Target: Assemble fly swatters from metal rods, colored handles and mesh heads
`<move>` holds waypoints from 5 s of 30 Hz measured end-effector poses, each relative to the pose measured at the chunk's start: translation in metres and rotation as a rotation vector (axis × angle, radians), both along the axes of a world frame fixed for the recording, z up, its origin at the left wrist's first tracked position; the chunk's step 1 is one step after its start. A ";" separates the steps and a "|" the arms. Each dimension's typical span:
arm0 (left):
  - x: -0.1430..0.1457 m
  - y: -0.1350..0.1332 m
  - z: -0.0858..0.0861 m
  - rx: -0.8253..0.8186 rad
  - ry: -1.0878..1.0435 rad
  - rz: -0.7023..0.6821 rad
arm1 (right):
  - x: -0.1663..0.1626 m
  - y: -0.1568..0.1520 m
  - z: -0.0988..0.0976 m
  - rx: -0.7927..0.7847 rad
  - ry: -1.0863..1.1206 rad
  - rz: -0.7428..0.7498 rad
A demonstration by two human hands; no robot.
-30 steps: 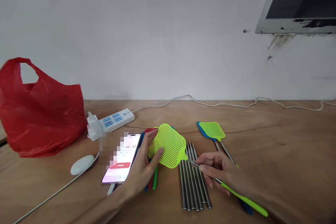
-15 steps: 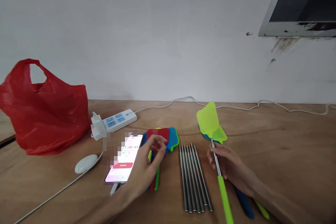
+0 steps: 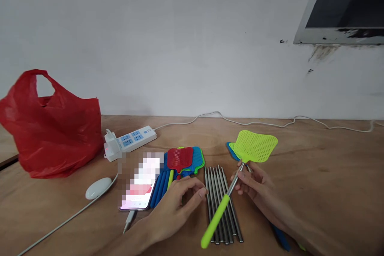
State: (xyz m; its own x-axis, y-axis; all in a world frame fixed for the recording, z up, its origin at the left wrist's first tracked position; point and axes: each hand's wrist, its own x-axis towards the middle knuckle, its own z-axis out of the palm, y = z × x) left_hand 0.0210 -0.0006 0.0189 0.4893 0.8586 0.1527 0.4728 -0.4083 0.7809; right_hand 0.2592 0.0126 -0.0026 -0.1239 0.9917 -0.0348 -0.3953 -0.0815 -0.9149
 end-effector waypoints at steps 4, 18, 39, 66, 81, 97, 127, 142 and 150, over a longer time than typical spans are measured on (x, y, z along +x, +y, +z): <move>0.003 -0.005 0.000 -0.102 0.008 -0.071 | -0.006 -0.003 -0.001 -0.024 -0.002 0.056; 0.011 -0.008 -0.007 -0.073 0.056 -0.098 | 0.000 -0.011 -0.006 0.227 -0.393 -0.011; 0.012 0.000 -0.009 -0.367 -0.095 -0.090 | -0.001 -0.003 -0.016 0.127 -0.245 0.010; -0.014 -0.002 0.005 -0.471 -0.040 -0.095 | 0.012 0.015 -0.001 -0.022 0.010 -0.163; 0.004 0.003 0.007 -0.341 -0.031 -0.184 | -0.002 -0.009 -0.006 0.054 -0.127 0.049; 0.004 -0.002 0.020 -0.452 -0.064 -0.174 | 0.007 0.002 0.008 -0.068 -0.042 -0.044; -0.005 -0.003 0.011 -0.299 0.072 -0.112 | -0.007 -0.003 -0.015 0.003 0.039 0.112; 0.005 0.000 0.000 -0.384 -0.054 -0.123 | -0.005 0.001 -0.012 -0.019 0.058 0.135; 0.008 0.001 0.000 -0.364 0.004 -0.055 | 0.005 0.011 0.004 -0.094 0.055 0.000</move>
